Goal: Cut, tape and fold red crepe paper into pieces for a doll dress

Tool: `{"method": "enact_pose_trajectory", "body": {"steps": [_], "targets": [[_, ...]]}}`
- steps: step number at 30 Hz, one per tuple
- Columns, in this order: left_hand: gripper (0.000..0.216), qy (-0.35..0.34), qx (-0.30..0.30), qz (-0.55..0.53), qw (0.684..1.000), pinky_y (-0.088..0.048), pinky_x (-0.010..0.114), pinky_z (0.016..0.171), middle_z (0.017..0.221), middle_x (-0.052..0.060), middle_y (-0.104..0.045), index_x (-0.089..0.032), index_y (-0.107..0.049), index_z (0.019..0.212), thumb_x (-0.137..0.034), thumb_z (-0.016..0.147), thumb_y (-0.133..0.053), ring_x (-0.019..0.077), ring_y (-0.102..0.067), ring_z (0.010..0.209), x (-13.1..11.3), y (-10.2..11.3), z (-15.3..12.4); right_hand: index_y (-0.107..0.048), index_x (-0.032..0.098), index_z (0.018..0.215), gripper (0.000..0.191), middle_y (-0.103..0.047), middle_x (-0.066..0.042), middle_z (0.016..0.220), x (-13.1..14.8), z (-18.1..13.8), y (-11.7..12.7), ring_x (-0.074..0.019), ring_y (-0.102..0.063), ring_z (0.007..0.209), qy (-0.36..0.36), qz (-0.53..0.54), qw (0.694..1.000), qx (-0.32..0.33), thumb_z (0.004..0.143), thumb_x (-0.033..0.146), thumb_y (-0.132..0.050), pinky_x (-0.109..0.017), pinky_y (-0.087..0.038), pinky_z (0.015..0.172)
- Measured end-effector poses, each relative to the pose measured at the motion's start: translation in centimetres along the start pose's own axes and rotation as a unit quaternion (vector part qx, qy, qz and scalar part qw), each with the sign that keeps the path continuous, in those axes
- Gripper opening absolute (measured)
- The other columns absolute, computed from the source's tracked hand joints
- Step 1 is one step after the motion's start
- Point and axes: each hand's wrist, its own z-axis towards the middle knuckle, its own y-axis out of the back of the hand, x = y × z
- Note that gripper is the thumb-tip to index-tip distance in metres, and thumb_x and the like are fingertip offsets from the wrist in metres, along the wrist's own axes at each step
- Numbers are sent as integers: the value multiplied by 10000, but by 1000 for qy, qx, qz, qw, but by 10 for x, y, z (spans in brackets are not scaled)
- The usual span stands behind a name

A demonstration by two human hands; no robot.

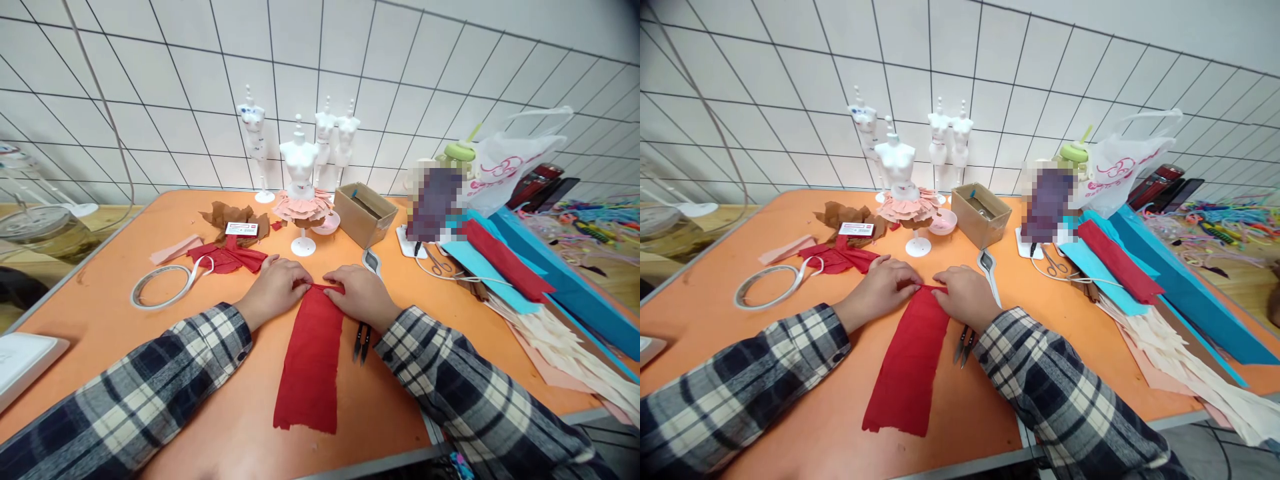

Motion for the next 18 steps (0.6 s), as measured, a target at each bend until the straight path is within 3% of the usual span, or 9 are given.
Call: {"method": "enact_pose_trajectory", "body": {"steps": [7, 18], "targets": [[179, -71, 2, 54, 996, -170, 542, 1083, 901, 24, -722, -244, -698, 904, -221, 878, -522, 213, -607, 932, -2, 4, -2, -687, 248, 993, 163, -689, -29, 932, 1, -13, 0, -188, -601, 904, 18, -81, 996, 14, 913, 258, -545, -283, -386, 735], [214, -169, -2, 134, 976, -159, 546, 1110, 881, 41, -718, -229, -702, 907, -203, 918, -489, 220, -600, 944, -5, 9, -3, -640, 192, 898, 210, -661, -72, 911, 3, -17, 6, -203, -550, 855, 107, -204, 973, 27, 967, 205, -441, -301, -355, 663]]}}
